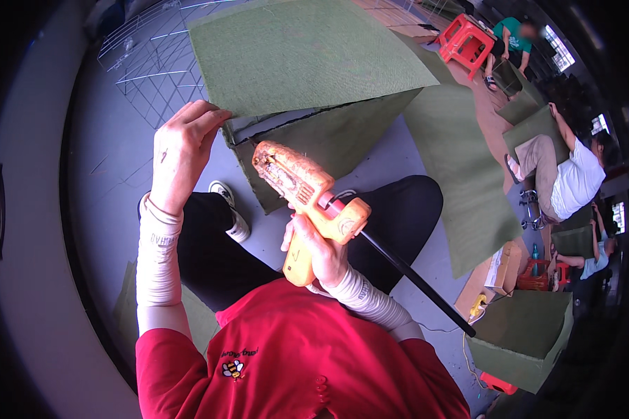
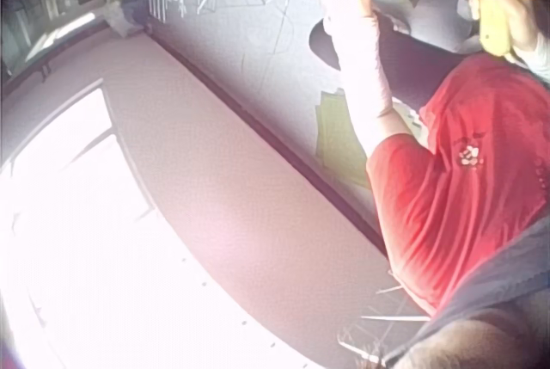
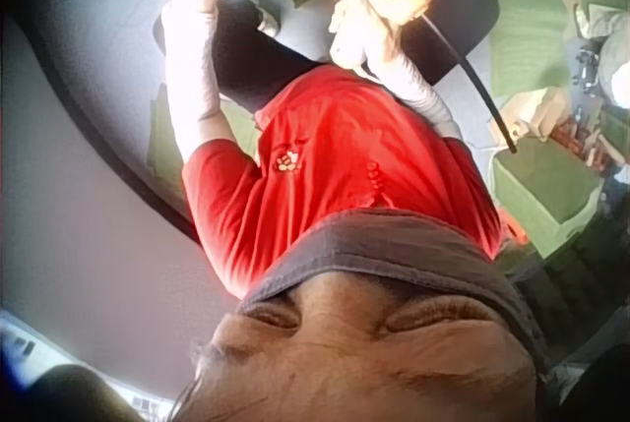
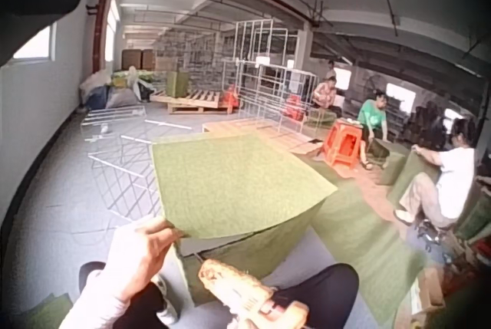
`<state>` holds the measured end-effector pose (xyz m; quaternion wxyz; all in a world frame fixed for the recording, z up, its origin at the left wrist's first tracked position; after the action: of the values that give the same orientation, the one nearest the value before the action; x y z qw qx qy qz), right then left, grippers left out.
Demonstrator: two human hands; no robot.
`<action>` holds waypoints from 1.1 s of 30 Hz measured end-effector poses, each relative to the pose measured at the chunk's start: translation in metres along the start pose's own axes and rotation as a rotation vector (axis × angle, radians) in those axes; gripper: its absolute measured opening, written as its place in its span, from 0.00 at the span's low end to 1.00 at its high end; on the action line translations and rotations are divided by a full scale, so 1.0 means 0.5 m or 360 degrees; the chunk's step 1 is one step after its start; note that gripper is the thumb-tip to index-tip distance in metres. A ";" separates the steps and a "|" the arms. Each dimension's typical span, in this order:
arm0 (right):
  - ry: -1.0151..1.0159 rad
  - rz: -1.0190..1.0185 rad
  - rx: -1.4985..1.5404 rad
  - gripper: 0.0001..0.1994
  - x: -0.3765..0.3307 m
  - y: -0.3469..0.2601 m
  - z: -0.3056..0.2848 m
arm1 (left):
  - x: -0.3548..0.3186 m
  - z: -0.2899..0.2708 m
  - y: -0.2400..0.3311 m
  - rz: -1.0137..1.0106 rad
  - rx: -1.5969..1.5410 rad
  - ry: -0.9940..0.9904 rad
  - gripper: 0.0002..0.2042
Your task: Using a hot glue gun to assemble or finish green fabric-covered foam blocks in a workshop.
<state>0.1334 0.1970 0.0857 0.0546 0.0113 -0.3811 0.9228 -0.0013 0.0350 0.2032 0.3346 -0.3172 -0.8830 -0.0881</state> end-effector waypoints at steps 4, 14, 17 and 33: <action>-0.0008 0.0081 0.0062 0.15 -0.001 0.016 0.007 | -0.001 0.001 -0.003 -0.0008 -0.0007 -0.0007 0.06; 0.0052 0.0027 -0.0012 0.19 0.001 0.016 -0.004 | -0.007 0.002 -0.012 -0.0004 -0.0003 -0.0006 0.06; -0.0009 0.0068 0.0012 0.13 -0.003 0.027 0.019 | -0.008 0.006 -0.013 -0.0001 -0.0003 -0.0010 0.06; -0.0048 0.0112 0.0007 0.11 0.010 0.030 0.028 | 0.002 0.014 -0.015 0.0023 -0.0012 0.0024 0.08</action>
<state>0.1267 0.1770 0.0854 0.0165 0.0119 -0.3800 0.9247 -0.0103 0.0323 0.1990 0.3406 -0.3242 -0.8778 -0.0915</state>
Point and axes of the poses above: each hand's wrist, its own x-axis towards the middle knuckle, its own z-axis out of the palm, y = z × x, the point moved 3 cm from there along x, towards the middle knuckle, and after that the axes turned 13 degrees about x, right-handed, at the moved point
